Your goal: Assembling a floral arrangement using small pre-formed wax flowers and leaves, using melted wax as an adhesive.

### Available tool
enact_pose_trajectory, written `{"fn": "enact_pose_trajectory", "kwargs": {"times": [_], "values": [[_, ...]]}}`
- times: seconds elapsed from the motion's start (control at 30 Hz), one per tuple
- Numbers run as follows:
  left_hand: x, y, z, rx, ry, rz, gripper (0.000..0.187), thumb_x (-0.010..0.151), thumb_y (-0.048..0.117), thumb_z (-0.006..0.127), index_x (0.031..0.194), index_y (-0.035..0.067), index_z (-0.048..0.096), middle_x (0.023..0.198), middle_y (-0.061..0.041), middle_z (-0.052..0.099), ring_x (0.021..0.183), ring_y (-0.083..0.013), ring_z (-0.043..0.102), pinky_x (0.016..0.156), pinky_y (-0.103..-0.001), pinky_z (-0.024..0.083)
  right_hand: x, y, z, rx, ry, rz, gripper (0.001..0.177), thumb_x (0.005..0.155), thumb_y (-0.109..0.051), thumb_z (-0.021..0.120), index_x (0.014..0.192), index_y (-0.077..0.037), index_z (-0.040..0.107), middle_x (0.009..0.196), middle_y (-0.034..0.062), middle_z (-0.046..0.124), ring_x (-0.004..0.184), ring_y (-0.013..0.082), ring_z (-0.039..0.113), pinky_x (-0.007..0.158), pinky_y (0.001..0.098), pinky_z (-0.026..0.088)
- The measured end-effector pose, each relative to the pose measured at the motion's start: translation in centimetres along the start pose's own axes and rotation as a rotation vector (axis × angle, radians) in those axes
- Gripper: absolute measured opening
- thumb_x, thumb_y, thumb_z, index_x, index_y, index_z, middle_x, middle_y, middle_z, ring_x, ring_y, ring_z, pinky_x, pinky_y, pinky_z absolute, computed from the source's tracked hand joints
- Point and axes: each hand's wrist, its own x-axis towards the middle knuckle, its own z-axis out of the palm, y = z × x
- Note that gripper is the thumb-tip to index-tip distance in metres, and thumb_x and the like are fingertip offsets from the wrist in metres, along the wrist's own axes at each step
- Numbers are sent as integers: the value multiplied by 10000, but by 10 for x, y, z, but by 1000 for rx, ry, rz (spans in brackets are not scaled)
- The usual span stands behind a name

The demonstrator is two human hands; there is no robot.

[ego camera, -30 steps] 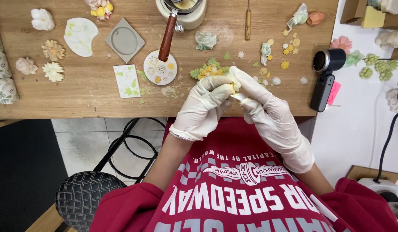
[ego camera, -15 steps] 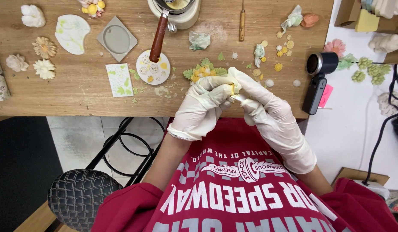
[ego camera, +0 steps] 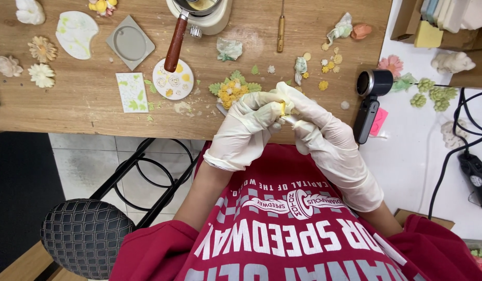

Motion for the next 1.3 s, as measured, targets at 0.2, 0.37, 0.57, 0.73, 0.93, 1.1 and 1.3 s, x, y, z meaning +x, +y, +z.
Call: {"fn": "enact_pose_trajectory", "kwargs": {"times": [0.2, 0.37, 0.57, 0.73, 0.93, 1.1, 1.3], "values": [[-1, -8, 3, 23, 54, -6, 144, 1006, 63, 735, 1149, 50, 723, 1082, -37, 742, 965, -99, 669, 841, -259, 521, -6, -13, -1, -69, 19, 114, 502, 1071, -106, 576, 1568, -93, 510, 1160, -24, 626, 718, 34, 441, 646, 173, 414], [-1, -11, 4, 46, 32, 12, 148, 996, 60, 739, 1144, 53, 734, 1085, -38, 747, 985, -100, 671, 851, -259, 514, -8, -10, -4, -53, 10, 101, 502, 1053, -112, 578, 1548, -86, 496, 1186, -52, 633, 718, 26, 428, 641, 167, 412], [1, -13, 5, 35, 9, 27, 154, 998, 69, 740, 1149, 39, 742, 1092, -59, 757, 975, -106, 667, 837, -254, 506, -8, -5, -9, -44, 22, 166, 507, 1069, -106, 573, 1572, -96, 511, 1064, -35, 619, 702, 29, 421, 627, 169, 407], [1, -14, 1, 25, 24, 31, 154, 988, 59, 741, 1141, 42, 745, 1073, -52, 754, 967, -108, 675, 840, -256, 520, -3, -11, -6, -18, 8, 149, 492, 1045, -77, 560, 1534, -80, 508, 1261, -63, 624, 699, 25, 424, 620, 164, 402], [3, -12, 1, 42, 29, 25, 142, 996, 49, 741, 1137, 33, 743, 1077, -59, 757, 968, -111, 683, 841, -254, 526, -3, -10, -6, -20, 16, 139, 466, 1057, -59, 540, 1522, -84, 519, 1308, -40, 633, 696, 17, 426, 619, 158, 404], [7, -10, 3, 45, -6, 26, 157, 989, 58, 738, 1142, 28, 746, 1083, -78, 765, 962, -110, 685, 831, -248, 529, -1, -12, -2, -39, 57, 146, 456, 1052, -62, 538, 1507, -79, 525, 1327, -50, 623, 697, 11, 412, 620, 155, 401], [10, -13, 3, 55, 17, 24, 165, 999, 40, 749, 1161, 16, 735, 1076, -82, 757, 944, -115, 685, 822, -254, 532, 0, -7, -7, 37, 79, 125, 430, 1083, -78, 533, 1513, -53, 532, 1191, -42, 632, 725, 13, 418, 630, 160, 399]]}}
